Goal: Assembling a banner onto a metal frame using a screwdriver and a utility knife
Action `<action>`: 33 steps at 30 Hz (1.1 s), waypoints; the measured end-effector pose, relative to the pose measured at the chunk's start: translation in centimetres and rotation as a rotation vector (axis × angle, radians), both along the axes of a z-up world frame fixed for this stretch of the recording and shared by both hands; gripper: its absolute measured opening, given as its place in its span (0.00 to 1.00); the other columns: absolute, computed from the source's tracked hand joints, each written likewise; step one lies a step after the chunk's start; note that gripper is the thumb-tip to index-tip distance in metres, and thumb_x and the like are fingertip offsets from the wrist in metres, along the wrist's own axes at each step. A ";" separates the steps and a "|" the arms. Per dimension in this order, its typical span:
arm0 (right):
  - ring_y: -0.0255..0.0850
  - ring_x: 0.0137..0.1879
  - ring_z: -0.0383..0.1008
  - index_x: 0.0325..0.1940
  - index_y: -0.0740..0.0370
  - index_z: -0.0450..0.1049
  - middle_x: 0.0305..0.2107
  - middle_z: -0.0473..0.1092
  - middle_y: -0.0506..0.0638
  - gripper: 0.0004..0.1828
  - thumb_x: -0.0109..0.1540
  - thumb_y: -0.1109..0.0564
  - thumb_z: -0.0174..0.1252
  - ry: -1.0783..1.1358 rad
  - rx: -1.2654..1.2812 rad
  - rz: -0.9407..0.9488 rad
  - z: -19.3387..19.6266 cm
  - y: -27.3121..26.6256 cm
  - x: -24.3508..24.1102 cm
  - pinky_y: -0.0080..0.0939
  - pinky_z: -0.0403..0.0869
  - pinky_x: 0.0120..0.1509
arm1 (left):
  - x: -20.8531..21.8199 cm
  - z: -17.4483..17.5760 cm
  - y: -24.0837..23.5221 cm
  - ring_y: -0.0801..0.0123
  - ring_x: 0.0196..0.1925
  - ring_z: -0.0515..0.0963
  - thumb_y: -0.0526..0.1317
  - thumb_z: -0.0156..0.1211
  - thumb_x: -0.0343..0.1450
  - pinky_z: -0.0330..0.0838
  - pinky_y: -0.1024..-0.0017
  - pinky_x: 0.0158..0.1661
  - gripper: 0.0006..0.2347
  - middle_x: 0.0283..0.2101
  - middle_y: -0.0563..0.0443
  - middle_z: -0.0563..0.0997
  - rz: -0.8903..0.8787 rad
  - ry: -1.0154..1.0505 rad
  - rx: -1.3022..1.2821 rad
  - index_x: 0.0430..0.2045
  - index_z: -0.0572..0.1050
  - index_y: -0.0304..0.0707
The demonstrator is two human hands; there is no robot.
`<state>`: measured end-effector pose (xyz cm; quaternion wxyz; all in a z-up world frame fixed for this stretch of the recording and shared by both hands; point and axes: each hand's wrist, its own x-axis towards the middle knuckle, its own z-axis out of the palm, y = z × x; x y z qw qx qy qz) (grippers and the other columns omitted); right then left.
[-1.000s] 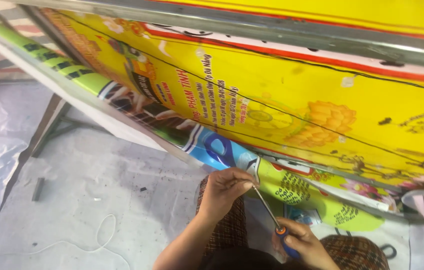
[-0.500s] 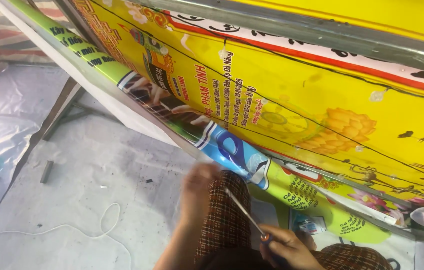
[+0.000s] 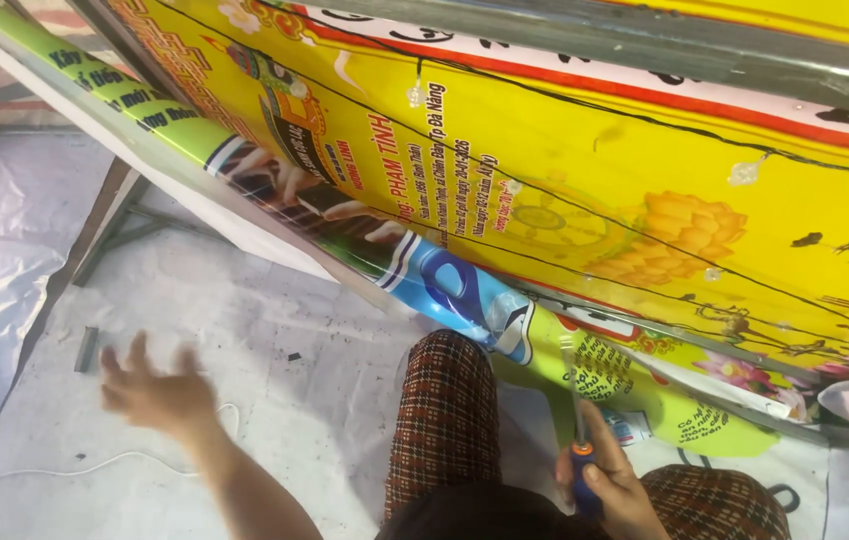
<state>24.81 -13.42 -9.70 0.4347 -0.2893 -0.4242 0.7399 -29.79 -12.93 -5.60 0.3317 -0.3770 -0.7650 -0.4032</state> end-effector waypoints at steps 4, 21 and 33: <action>0.49 0.35 0.73 0.71 0.60 0.54 0.34 0.73 0.64 0.33 0.64 0.57 0.57 0.091 -0.031 -0.044 -2.1 -0.3 1.2 0.45 0.69 0.36 | 4.2 -4.8 3.0 0.48 0.70 0.57 0.56 0.59 0.73 0.44 0.29 0.64 0.26 0.70 0.44 0.59 0.110 -0.379 -0.678 0.63 0.66 0.46; 0.44 0.24 0.77 0.44 0.65 0.77 0.25 0.76 0.57 0.15 0.54 0.70 0.63 -0.044 0.006 -0.490 -2.6 -3.5 6.2 0.47 0.80 0.30 | 23.9 -13.4 4.6 0.48 0.74 0.61 0.45 0.67 0.65 0.69 0.51 0.62 0.22 0.73 0.52 0.63 -0.885 -0.216 -0.726 0.56 0.77 0.61; 0.41 0.21 0.67 0.49 0.70 0.73 0.24 0.73 0.58 0.18 0.62 0.54 0.63 0.176 0.101 -0.577 -0.3 -1.4 6.0 0.47 0.72 0.36 | 19.2 -18.8 -2.7 0.60 0.57 0.84 0.52 0.42 0.76 0.76 0.66 0.50 0.23 0.58 0.51 0.84 -0.471 -1.136 -1.024 0.65 0.70 0.48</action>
